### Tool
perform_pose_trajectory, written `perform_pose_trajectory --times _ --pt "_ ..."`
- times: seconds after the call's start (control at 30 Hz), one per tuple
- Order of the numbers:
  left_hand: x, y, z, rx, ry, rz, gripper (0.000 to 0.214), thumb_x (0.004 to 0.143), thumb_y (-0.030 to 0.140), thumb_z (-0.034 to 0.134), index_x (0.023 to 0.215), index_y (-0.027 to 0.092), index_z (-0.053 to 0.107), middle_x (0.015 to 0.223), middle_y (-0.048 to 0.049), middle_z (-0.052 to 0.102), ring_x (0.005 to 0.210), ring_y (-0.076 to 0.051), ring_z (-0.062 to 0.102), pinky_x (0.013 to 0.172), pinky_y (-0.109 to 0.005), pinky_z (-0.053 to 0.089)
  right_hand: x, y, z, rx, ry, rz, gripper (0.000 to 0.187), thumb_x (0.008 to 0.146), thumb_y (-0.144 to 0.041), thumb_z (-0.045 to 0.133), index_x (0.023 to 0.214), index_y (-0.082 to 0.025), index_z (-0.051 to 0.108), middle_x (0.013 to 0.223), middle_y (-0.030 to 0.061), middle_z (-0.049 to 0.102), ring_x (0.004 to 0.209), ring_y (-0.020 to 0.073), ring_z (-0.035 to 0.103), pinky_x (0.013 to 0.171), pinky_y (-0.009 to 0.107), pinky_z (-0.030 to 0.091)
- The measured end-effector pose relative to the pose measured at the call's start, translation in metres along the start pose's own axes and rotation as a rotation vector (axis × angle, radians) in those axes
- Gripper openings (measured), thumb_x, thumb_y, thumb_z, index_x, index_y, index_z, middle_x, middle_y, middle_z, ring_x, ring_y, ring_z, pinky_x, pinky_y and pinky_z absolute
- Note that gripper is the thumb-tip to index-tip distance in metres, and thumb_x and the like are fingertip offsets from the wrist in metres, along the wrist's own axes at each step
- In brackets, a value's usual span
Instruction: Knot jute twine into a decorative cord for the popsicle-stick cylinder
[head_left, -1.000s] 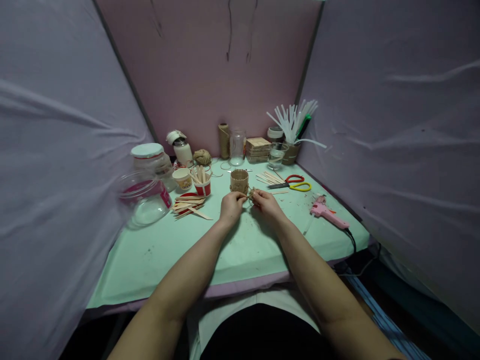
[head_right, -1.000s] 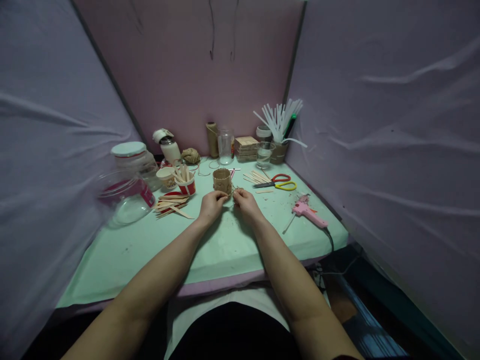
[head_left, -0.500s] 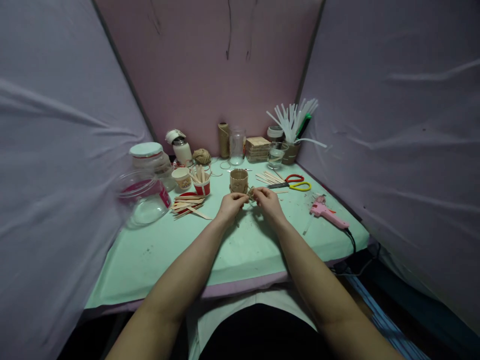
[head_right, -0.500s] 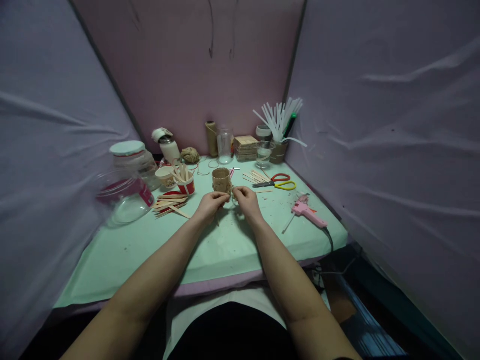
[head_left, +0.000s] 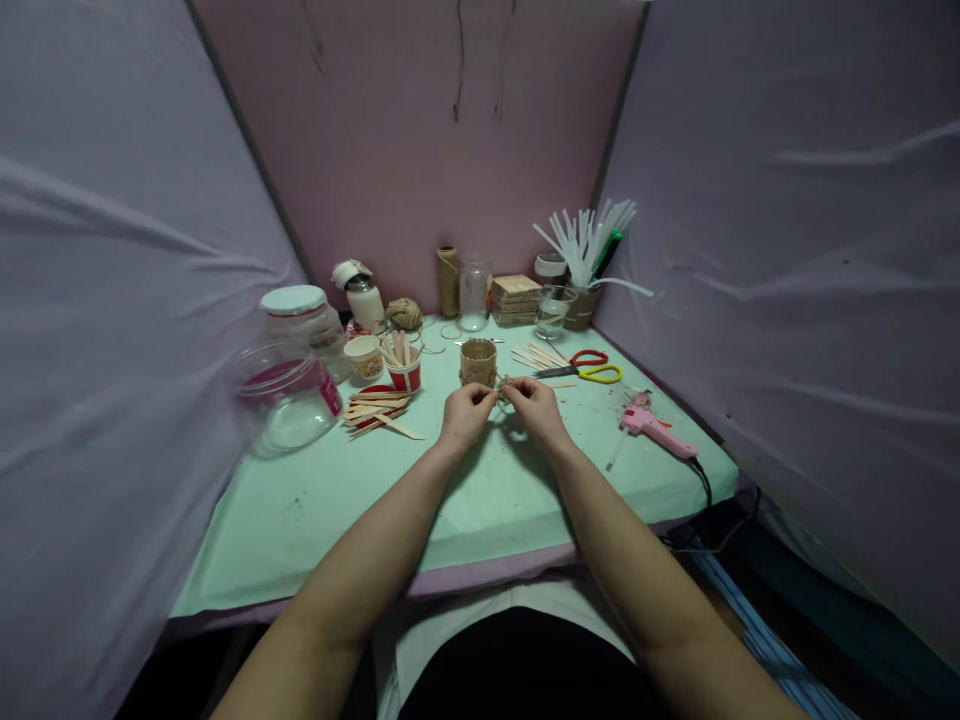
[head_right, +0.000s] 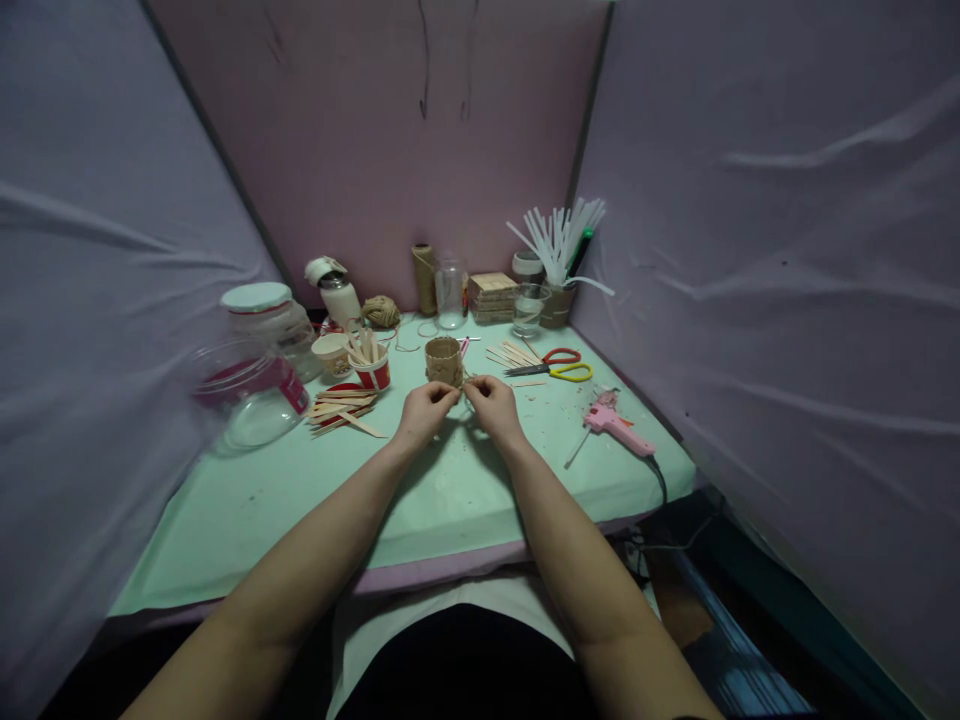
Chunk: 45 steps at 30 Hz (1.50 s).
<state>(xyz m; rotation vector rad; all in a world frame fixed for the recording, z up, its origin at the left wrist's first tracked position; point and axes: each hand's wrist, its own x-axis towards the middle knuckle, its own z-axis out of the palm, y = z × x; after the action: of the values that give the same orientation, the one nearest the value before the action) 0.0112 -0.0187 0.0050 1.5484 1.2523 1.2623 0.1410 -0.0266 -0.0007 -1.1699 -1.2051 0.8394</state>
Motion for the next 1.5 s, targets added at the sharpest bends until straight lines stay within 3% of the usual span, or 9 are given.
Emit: perform_pose_trajectory --times 0.27,0.4,0.57,0.7,0.8,1.03,1.4,1.5 --pt "0.002 0.001 -0.001 0.075 0.04 0.023 0.009 0.067 0.024 0.064 0.064 0.017 0.07 0.066 -0.0041 0.066 0.064 -0.015 0.054 0.063 -0.025 0.039 -0.001 0.001 0.003 0.215 -0.117 0.139 0.022 0.065 -0.038 0.063 0.063 -0.018 0.054 0.054 -0.0046 0.044 0.051 0.0086 0.037 0.049 0.023 0.029" --pt "0.003 0.002 -0.002 -0.079 -0.068 -0.042 0.015 0.066 0.029 0.066 0.061 0.015 0.067 0.057 -0.0027 0.06 0.054 -0.011 0.046 0.052 -0.023 0.034 0.001 0.001 0.003 0.277 -0.083 0.153 0.025 0.066 -0.041 0.063 0.068 -0.018 0.054 0.057 -0.004 0.047 0.052 0.0091 0.04 0.051 0.024 0.033" --pt "0.001 0.008 -0.004 -0.429 -0.204 -0.278 0.027 0.059 0.036 0.073 0.065 0.012 0.064 0.056 -0.0007 0.054 0.043 -0.004 0.032 0.041 -0.02 0.019 0.002 0.0 -0.002 0.108 -0.018 0.021 0.017 0.071 -0.035 0.055 0.077 -0.019 0.058 0.066 -0.0015 0.054 0.061 0.0122 0.048 0.059 0.026 0.041" --pt "0.002 0.01 -0.006 -0.559 -0.24 -0.334 0.029 0.056 0.034 0.077 0.068 0.011 0.064 0.058 -0.0003 0.052 0.042 -0.002 0.028 0.039 -0.018 0.015 0.002 0.001 -0.005 -0.118 -0.054 -0.164 0.021 0.07 -0.028 0.055 0.087 -0.021 0.064 0.092 0.0045 0.059 0.082 0.0167 0.054 0.076 0.032 0.045" --pt "0.003 0.01 -0.007 -0.586 -0.263 -0.357 0.03 0.055 0.033 0.078 0.069 0.01 0.064 0.058 0.0003 0.05 0.042 -0.001 0.027 0.038 -0.017 0.015 0.001 0.001 -0.005 -0.23 -0.081 -0.23 0.013 0.072 -0.028 0.056 0.078 -0.02 0.065 0.087 0.005 0.058 0.081 0.0172 0.054 0.076 0.032 0.044" --pt "0.0 0.014 -0.007 -0.551 -0.336 -0.388 0.034 0.055 0.038 0.079 0.064 0.012 0.06 0.056 0.0022 0.047 0.04 0.0 0.024 0.037 -0.018 0.01 0.001 0.002 -0.006 -0.349 -0.003 -0.251 0.012 0.073 -0.024 0.057 0.062 -0.02 0.062 0.073 0.0026 0.056 0.071 0.016 0.053 0.07 0.03 0.042" --pt "-0.001 0.013 -0.005 -0.513 -0.405 -0.31 0.038 0.057 0.043 0.078 0.073 0.012 0.064 0.057 0.0032 0.048 0.038 0.0 0.028 0.038 -0.02 0.011 0.005 0.009 -0.01 -0.497 0.059 -0.189 0.012 0.073 -0.021 0.057 0.065 -0.019 0.065 0.073 0.0032 0.057 0.07 0.0161 0.053 0.072 0.03 0.042" --pt "0.0 0.012 -0.005 -0.492 -0.373 -0.3 0.036 0.059 0.042 0.076 0.075 0.012 0.065 0.058 0.0028 0.05 0.038 -0.001 0.028 0.038 -0.02 0.011 0.004 0.01 -0.008 -0.482 0.052 -0.228 0.009 0.074 -0.021 0.057 0.075 -0.018 0.065 0.081 0.005 0.057 0.073 0.0167 0.053 0.073 0.031 0.044"
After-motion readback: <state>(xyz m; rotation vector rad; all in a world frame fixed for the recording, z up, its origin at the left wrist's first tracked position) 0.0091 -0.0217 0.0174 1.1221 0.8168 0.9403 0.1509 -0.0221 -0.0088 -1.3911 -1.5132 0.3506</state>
